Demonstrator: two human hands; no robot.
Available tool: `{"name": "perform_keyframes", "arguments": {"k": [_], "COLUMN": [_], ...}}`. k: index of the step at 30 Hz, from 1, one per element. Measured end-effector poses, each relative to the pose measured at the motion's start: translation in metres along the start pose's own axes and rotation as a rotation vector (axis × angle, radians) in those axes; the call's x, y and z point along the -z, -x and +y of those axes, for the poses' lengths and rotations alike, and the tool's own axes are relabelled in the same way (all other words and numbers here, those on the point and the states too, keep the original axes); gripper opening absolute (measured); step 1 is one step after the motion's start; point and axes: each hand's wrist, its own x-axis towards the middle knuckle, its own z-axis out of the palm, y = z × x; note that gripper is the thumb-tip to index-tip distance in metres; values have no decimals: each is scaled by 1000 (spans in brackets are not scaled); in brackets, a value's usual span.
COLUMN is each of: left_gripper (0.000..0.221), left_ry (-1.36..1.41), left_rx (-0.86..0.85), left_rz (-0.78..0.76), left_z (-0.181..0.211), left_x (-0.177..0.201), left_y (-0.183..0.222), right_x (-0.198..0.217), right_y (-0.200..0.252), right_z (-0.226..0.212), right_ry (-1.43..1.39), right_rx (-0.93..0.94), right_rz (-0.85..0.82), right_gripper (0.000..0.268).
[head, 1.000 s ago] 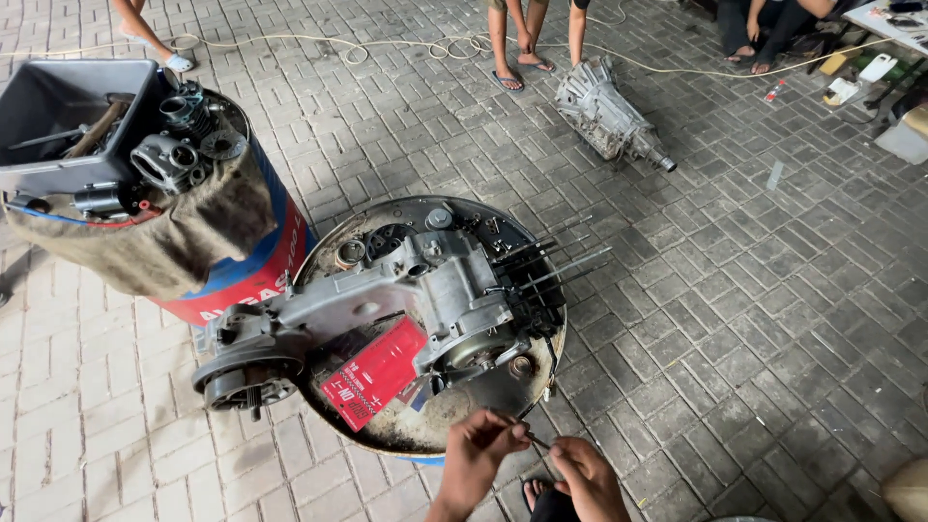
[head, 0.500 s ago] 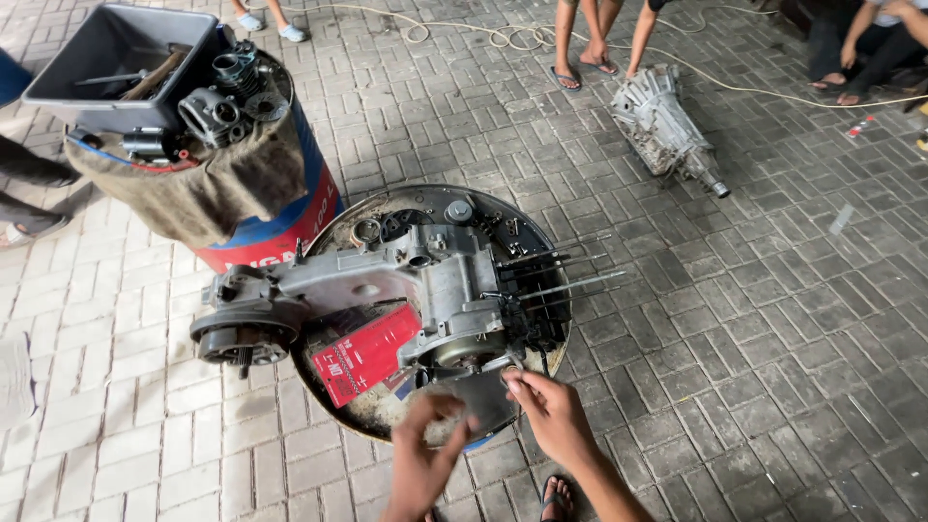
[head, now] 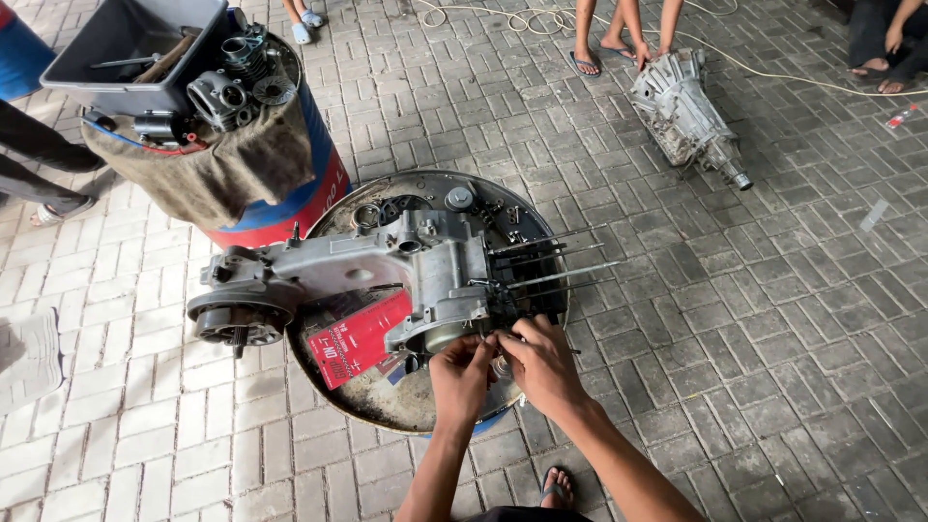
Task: Disassembling a motorcycle engine casing using a small hand tool to remove or adjust internal components.
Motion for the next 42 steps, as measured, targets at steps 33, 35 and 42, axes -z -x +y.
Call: {"name": "perform_keyframes", "arguments": {"k": [33, 35, 42], "left_gripper": [22, 22, 22], "left_ry": [151, 148, 130], "left_rx": [-10, -12, -20], "left_rz": [4, 9, 16], "left_z": [4, 0, 6], "left_x": [-6, -6, -7], "left_y": [2, 1, 3], "right_x": [61, 56, 31], "right_y": [3, 10, 33], "right_z": [30, 45, 84], "right_ry": [-355, -370, -853], "right_rx": [-579, -648, -794], "right_rz": [-252, -242, 107], "right_gripper": [43, 40, 28]}}
